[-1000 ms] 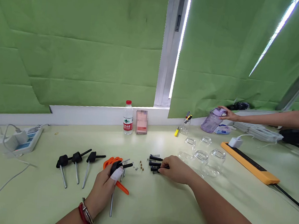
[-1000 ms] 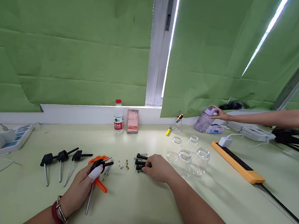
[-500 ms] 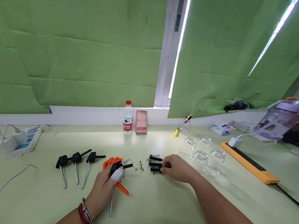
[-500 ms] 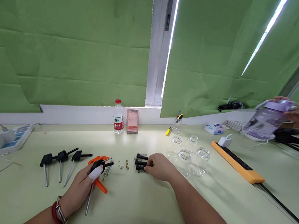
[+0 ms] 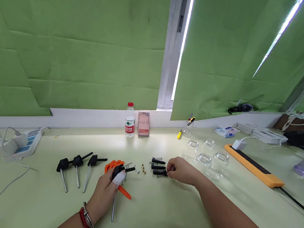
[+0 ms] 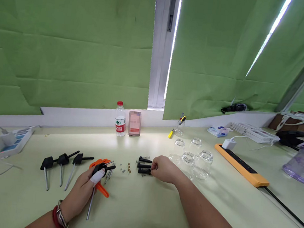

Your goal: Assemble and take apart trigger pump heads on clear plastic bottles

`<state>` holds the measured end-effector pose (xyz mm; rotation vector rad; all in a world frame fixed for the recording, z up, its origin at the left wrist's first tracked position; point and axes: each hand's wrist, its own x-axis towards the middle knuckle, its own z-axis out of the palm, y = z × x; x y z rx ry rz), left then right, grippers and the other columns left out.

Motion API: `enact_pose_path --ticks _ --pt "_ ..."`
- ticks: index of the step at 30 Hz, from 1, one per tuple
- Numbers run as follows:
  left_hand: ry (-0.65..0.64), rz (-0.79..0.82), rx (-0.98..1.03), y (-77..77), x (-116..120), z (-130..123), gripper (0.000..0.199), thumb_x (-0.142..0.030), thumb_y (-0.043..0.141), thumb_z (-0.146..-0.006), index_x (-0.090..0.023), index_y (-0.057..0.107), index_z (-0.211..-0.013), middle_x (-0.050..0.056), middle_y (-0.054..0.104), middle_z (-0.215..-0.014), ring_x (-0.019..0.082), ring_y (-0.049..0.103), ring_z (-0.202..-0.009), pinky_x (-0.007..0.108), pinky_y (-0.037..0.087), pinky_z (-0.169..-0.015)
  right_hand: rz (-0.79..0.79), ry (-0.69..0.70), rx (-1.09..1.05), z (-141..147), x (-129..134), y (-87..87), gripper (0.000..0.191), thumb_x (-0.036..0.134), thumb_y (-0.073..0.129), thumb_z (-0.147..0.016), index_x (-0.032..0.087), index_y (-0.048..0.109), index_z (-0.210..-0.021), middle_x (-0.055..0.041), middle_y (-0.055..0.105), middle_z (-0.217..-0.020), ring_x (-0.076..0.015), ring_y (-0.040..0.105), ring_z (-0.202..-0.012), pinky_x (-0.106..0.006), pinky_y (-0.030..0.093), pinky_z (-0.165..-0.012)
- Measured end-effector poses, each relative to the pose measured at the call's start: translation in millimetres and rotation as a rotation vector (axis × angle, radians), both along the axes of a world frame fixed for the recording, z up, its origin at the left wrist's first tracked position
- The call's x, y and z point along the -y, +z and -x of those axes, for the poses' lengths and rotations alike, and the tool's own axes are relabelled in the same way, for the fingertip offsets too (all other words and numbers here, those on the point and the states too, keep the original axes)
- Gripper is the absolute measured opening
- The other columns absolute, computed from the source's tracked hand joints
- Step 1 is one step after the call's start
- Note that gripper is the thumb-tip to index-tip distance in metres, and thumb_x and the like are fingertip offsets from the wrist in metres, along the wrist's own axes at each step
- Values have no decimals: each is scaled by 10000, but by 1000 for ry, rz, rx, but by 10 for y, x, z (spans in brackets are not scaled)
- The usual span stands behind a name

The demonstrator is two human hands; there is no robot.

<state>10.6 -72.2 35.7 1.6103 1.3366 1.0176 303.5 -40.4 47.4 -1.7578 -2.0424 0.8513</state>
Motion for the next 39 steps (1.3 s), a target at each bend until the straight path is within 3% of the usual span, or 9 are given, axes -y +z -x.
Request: enact_pose_path --ticks 6,19,27,30,34,39 --pt "0 -24 -3 8 -9 4 322 -507 461 -818 -205 563 -775 -25 456 -634 166 407 -588 252 332 -554 15 -8 -45 -16 -23 -29 154 174 552 -662 180 647 -782 7 602 -695 -106 492 -585 -188 360 -508" --pt "5 -49 -21 -25 -21 17 329 -507 463 -819 -200 550 -739 -26 415 -621 169 391 -603 252 330 -564 75 -44 -102 -18 -41 -38 165 254 507 -705 197 661 -721 33 506 -572 -99 378 -492 -217 280 -473" --pt "5 -4 4 -11 -2 1 326 -519 466 -809 -208 537 -740 -34 416 -603 159 376 -553 249 313 -528 88 -57 -108 -21 -21 -9 166 243 512 -726 188 642 -813 14 565 -631 -110 468 -539 -205 331 -487" --pt "8 0 11 -12 -10 -2 328 -523 470 -804 -210 536 -731 -40 413 -588 148 360 -522 244 302 -509 139 49 -123 41 100 106 141 254 547 -729 187 642 -809 4 635 -649 -125 547 -598 -203 380 -531" --pt "1 1 18 -27 -25 1 322 -519 472 -811 -209 550 -767 -39 428 -605 149 376 -540 242 308 -512 215 302 -39 189 322 251 179 305 663 -664 204 655 -811 6 680 -744 -135 591 -655 -199 387 -537" --pt "5 -31 1 -22 -24 -1 327 -515 462 -819 -207 527 -731 -29 438 -629 166 410 -601 251 334 -566 119 316 231 308 425 260 233 361 746 -569 223 660 -737 24 660 -757 -127 533 -606 -203 296 -451"
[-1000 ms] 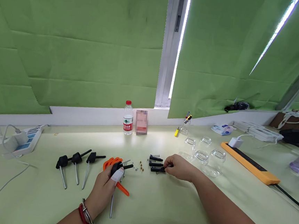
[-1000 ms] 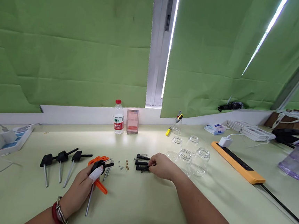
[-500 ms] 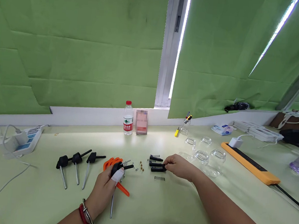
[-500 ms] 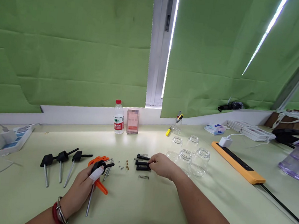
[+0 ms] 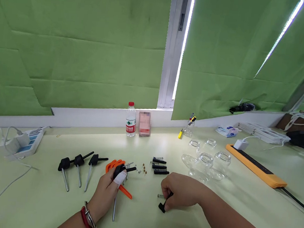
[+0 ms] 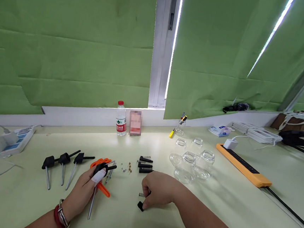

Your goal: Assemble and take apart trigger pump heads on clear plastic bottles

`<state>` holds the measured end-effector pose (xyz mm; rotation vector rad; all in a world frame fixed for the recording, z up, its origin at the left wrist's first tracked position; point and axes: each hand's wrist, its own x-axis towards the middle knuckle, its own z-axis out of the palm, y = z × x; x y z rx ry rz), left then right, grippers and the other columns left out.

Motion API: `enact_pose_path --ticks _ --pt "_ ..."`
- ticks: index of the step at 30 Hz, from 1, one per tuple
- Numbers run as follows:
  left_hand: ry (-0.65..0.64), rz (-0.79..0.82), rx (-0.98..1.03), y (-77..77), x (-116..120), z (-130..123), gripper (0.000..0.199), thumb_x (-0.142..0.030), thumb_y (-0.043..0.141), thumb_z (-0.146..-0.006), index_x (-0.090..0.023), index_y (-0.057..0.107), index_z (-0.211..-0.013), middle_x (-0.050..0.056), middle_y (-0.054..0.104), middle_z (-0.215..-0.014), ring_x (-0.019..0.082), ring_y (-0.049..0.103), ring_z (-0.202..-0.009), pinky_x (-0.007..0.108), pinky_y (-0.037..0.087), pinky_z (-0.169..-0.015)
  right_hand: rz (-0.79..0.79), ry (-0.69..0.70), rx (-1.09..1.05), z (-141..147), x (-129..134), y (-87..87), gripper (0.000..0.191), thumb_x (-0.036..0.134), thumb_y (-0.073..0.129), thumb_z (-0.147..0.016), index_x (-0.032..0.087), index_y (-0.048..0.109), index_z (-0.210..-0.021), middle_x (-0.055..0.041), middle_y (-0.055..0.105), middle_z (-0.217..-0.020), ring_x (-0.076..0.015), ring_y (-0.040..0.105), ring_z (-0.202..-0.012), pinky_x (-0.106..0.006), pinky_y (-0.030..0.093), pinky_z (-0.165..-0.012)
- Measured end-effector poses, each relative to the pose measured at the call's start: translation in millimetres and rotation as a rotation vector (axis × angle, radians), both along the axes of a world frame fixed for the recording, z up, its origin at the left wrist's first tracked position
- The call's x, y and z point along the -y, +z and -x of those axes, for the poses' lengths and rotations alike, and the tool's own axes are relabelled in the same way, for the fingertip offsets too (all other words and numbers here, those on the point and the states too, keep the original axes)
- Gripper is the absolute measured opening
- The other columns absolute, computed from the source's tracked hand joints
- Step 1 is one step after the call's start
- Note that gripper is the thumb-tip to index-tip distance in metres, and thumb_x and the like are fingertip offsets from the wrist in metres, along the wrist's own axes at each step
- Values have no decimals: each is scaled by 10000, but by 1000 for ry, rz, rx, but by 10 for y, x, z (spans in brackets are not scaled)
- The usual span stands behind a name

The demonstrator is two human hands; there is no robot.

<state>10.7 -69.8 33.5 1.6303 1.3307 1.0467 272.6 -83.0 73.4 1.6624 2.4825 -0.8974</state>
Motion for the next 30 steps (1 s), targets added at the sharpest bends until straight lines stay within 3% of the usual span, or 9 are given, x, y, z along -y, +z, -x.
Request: enact_pose_path --ticks 6,14,18,30 --pt "-5 -6 -29 54 22 -12 331 -518 450 -818 -207 532 -741 -13 464 -669 187 430 -662 263 348 -604 -65 -23 31 12 -77 -71 228 408 733 -598 213 632 -656 28 609 -660 -117 491 -568 -211 261 -441" --pt "-19 -34 -23 16 1 -9 318 -496 453 -827 -205 528 -725 -11 468 -664 184 430 -659 258 354 -601 -127 -116 9 10 -155 -189 228 402 707 -642 202 597 -646 18 604 -674 -125 505 -596 -219 262 -464" --pt "-33 -20 -32 12 1 -2 322 -496 442 -836 -201 561 -789 -1 507 -700 193 453 -684 266 357 -612 -217 -174 37 -7 -196 -226 232 396 710 -645 206 578 -660 21 605 -705 -136 511 -633 -220 249 -471" --pt "-28 6 -29 -6 -3 -8 346 -531 444 -829 -210 482 -706 -30 397 -629 169 392 -626 257 323 -586 -332 -216 14 -53 -287 -288 156 298 706 -648 213 590 -708 10 635 -828 -156 550 -722 -218 298 -532"
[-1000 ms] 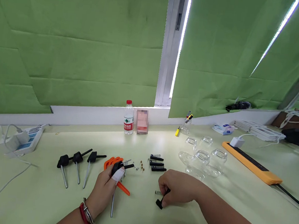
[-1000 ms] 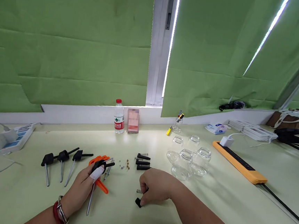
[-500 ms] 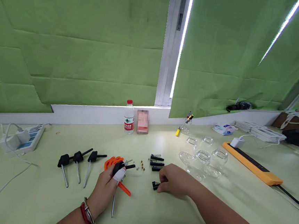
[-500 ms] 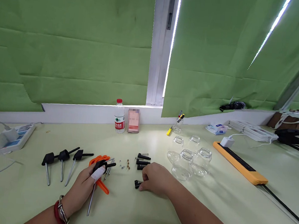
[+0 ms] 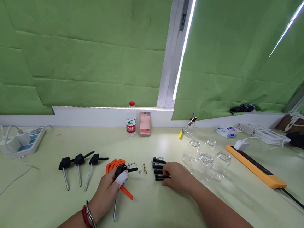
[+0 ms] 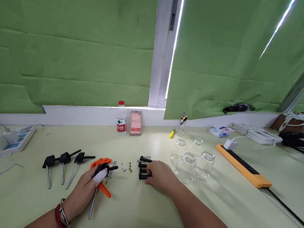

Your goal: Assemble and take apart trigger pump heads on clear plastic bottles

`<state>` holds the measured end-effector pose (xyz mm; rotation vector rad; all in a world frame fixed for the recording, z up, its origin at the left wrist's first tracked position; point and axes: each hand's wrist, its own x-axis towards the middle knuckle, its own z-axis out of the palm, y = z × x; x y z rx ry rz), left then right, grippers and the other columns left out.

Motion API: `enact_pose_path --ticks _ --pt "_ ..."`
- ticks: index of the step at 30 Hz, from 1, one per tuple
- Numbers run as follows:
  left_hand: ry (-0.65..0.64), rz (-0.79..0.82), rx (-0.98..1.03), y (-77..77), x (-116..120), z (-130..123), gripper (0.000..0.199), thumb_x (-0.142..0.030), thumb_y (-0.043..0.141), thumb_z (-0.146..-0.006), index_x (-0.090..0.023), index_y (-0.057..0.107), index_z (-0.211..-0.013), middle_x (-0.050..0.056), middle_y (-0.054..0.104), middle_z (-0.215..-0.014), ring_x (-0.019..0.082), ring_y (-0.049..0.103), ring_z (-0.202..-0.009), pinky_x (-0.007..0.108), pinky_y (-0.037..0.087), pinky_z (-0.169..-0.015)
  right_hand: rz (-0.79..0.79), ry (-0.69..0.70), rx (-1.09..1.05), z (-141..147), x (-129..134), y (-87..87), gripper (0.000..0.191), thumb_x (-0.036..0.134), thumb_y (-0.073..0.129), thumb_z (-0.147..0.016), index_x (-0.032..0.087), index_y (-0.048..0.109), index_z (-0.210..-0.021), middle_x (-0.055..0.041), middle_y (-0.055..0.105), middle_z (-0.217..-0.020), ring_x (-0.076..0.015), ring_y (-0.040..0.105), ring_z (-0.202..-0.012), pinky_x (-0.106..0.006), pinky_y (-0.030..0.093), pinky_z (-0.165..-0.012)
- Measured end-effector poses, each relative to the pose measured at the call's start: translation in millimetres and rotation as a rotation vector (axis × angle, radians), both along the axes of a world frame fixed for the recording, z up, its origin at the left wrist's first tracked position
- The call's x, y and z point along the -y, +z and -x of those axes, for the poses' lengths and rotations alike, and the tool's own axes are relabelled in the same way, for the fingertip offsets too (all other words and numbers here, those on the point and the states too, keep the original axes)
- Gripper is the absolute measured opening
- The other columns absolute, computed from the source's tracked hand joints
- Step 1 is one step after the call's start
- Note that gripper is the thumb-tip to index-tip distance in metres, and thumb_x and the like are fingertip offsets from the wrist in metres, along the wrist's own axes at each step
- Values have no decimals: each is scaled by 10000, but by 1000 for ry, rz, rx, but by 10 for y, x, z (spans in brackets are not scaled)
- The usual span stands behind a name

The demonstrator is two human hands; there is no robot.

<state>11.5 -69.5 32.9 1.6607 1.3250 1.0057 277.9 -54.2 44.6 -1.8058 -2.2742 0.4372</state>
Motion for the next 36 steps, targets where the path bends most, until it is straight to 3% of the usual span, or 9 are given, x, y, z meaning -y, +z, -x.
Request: enact_pose_path --ticks 12,17,19,21,23,26,30,36 --pt "1 -7 2 -7 13 3 337 -521 447 -829 -214 467 -692 -34 374 -624 167 374 -614 253 320 -578 -9 3 -61 -62 -47 11 97 290 718 -641 216 658 -659 -7 650 -848 -177 586 -759 -237 359 -580" --pt "-11 -5 1 -4 10 13 327 -522 442 -838 -215 504 -743 -23 422 -680 180 414 -673 265 342 -629 -93 2 -102 -42 -74 -52 170 357 697 -676 224 641 -765 -15 635 -889 -187 580 -782 -265 415 -641" --pt "-10 -8 -2 4 8 10 326 -522 442 -839 -216 507 -748 -20 433 -691 183 422 -685 269 346 -640 -152 47 -133 -1 -87 -83 211 382 657 -728 228 638 -871 -35 633 -990 -206 574 -889 -292 438 -734" --pt "-4 -7 -9 14 6 5 337 -531 444 -833 -215 494 -724 -22 424 -677 183 415 -674 268 342 -629 -217 125 -127 49 -106 -114 316 421 610 -776 237 616 -1033 -64 582 -1187 -247 504 -1094 -354 401 -892" --pt "3 -2 -17 24 8 2 345 -537 445 -828 -214 496 -719 -19 428 -676 186 416 -676 271 343 -628 -235 180 -77 90 -130 -148 431 478 542 -820 246 557 -1183 -78 440 -1384 -299 337 -1278 -443 293 -1014" --pt "5 1 -20 31 13 5 340 -534 438 -829 -212 524 -762 -7 466 -705 197 435 -704 282 356 -649 -177 179 -5 109 -163 -201 495 527 415 -874 254 489 -1281 -71 260 -1498 -333 160 -1369 -527 190 -1056" --pt "-3 -13 -20 27 14 10 329 -524 435 -836 -214 514 -760 -9 471 -705 195 437 -696 281 359 -640 -150 156 19 68 -180 -234 501 553 338 -893 261 508 -1262 -61 226 -1512 -327 134 -1380 -537 172 -1059" --pt "-4 -46 -29 34 15 6 320 -506 438 -831 -215 490 -707 -15 442 -657 188 418 -654 273 354 -606 -162 126 2 -18 -187 -221 469 539 342 -895 241 585 -1164 -69 299 -1483 -318 191 -1367 -519 191 -1056"
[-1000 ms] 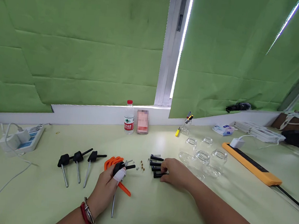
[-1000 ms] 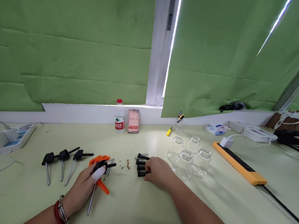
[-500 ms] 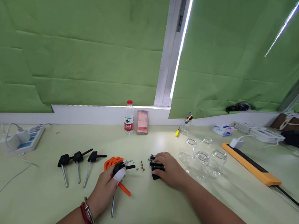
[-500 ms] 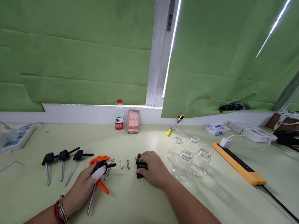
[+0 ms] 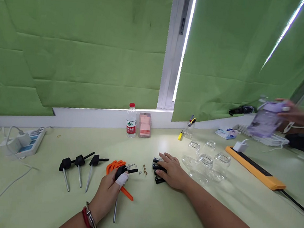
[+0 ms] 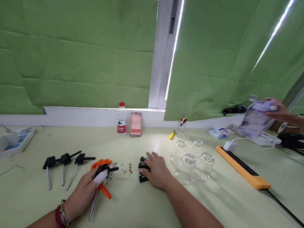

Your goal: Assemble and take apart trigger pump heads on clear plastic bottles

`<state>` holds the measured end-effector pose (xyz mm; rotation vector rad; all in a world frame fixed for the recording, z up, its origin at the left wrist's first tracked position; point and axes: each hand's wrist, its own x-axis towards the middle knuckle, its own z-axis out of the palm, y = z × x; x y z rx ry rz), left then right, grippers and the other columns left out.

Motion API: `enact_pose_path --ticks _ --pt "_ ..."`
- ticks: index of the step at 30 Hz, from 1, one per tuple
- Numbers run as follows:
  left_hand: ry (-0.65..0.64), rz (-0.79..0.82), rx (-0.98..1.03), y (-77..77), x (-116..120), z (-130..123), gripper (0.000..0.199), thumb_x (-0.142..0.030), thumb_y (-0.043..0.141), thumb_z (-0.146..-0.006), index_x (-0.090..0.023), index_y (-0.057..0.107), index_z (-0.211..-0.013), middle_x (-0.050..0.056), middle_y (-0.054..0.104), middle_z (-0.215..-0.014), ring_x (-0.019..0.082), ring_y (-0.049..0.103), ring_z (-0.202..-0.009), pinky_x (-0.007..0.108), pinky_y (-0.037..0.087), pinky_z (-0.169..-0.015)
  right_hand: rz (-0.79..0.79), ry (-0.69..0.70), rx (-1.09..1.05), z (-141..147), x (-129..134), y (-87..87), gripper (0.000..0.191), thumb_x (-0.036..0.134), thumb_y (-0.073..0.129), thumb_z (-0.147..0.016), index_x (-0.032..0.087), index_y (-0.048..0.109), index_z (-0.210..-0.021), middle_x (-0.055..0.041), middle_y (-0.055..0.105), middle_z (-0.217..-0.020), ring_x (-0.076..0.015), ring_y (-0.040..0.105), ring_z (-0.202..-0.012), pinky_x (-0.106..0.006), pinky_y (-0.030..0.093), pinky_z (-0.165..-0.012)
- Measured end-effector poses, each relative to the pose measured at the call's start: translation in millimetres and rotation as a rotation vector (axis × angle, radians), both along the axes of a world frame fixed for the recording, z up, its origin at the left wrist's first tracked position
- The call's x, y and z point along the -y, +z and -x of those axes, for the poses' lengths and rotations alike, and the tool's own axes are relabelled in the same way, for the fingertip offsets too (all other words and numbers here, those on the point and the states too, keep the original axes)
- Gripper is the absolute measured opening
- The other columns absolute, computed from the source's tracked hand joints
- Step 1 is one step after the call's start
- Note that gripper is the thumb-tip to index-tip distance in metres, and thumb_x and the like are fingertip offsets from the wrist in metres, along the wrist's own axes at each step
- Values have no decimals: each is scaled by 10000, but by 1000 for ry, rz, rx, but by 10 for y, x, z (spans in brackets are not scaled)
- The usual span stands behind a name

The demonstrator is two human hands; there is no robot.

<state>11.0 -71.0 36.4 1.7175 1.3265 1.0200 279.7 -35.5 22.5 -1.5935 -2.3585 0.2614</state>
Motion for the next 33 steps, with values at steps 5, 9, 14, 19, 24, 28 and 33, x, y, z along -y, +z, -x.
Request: enact_pose_path --ticks 5,9,14,19,24,28,33 --pt "0 -5 3 9 2 3 309 -490 445 -826 -216 513 -700 -9 489 -653 194 448 -646 275 369 -598 0 -5 -32 -44 -25 11 436 524 409 -872 229 612 -1120 -80 412 -1420 -295 282 -1333 -486 212 -1063" --pt "-13 1 -1 32 16 -6 319 -494 436 -834 -209 547 -740 18 554 -724 217 496 -714 305 407 -662 -40 5 -63 9 -19 -1 584 534 404 -871 183 427 -1337 -116 383 -1434 -283 269 -1344 -450 216 -1082" --pt "-7 -4 -9 55 21 -15 332 -504 436 -832 -209 581 -787 35 580 -762 237 526 -776 334 430 -709 53 -42 9 146 8 -50 754 638 321 -853 154 262 -1429 -143 251 -1492 -330 177 -1373 -507 168 -1088" --pt "0 -12 2 50 9 -10 326 -477 455 -818 -205 633 -844 46 620 -772 251 554 -798 346 451 -713 48 -56 22 187 42 -49 742 623 307 -864 126 292 -1414 -164 295 -1471 -325 239 -1350 -495 200 -1075" --pt "-19 -3 3 46 10 -4 339 -482 442 -832 -206 628 -900 51 639 -829 257 559 -832 357 452 -745 -26 -73 9 241 89 -27 651 586 244 -898 157 378 -1368 -141 377 -1428 -316 242 -1345 -492 173 -1083" --pt "-31 5 20 31 5 0 333 -490 441 -840 -205 609 -876 45 649 -883 253 561 -857 354 442 -774 -34 -64 9 319 114 -54 681 624 231 -883 181 353 -1385 -135 309 -1467 -331 135 -1379 -516 106 -1097" --pt "-29 13 13 34 5 -4 330 -493 445 -838 -209 608 -879 38 638 -851 251 551 -853 345 433 -767 19 9 28 371 116 -85 731 668 236 -859 212 268 -1429 -130 194 -1512 -341 96 -1387 -522 102 -1093"
